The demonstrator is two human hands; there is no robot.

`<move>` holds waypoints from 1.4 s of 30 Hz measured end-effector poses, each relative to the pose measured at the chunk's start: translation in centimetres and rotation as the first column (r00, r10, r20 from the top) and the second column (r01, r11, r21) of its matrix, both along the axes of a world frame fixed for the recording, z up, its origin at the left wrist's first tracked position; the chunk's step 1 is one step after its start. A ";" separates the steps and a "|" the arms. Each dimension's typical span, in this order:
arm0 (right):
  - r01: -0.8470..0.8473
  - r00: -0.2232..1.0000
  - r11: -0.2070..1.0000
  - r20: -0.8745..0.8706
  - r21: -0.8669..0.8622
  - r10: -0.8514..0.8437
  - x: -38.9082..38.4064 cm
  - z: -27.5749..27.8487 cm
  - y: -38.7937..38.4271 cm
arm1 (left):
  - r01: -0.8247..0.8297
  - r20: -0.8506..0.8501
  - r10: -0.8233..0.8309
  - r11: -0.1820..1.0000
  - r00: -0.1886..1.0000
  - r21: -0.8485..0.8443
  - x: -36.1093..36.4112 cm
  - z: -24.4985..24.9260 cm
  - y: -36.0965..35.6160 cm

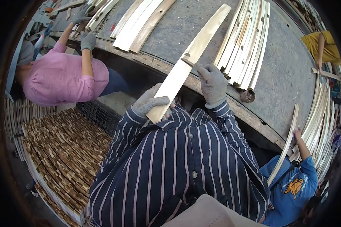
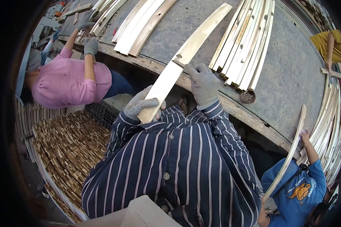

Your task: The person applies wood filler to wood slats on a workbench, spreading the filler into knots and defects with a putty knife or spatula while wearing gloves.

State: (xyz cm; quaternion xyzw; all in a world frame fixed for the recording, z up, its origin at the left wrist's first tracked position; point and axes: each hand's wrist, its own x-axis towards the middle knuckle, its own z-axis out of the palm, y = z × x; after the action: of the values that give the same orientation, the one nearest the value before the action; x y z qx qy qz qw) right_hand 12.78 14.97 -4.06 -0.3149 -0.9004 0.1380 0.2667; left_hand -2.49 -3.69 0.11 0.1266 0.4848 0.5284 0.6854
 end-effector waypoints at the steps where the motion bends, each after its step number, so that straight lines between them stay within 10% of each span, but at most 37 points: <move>1: -0.003 0.999 0.998 -0.036 -0.065 0.001 0.1 0.2 0.0 | 0.002 0.002 -0.002 1.000 1.000 0.001 0.1 0.0 0.0; 19: -0.005 0.995 0.992 -0.100 0.130 0.018 -0.7 -2.5 2.2 | 0.013 -0.001 -0.013 1.000 1.000 -0.025 -0.1 0.4 0.0; 42: -0.065 0.998 0.998 -0.018 -0.017 0.064 -0.2 -0.2 1.7 | 0.026 -0.046 -0.029 0.998 0.999 -0.062 -0.4 1.2 0.2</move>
State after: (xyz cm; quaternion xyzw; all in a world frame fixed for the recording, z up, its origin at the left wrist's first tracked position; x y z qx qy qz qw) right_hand 12.53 16.70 -4.29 -0.2867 -0.9065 0.1570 0.2673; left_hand -2.92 -3.54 1.29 0.1245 0.5147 0.5008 0.6847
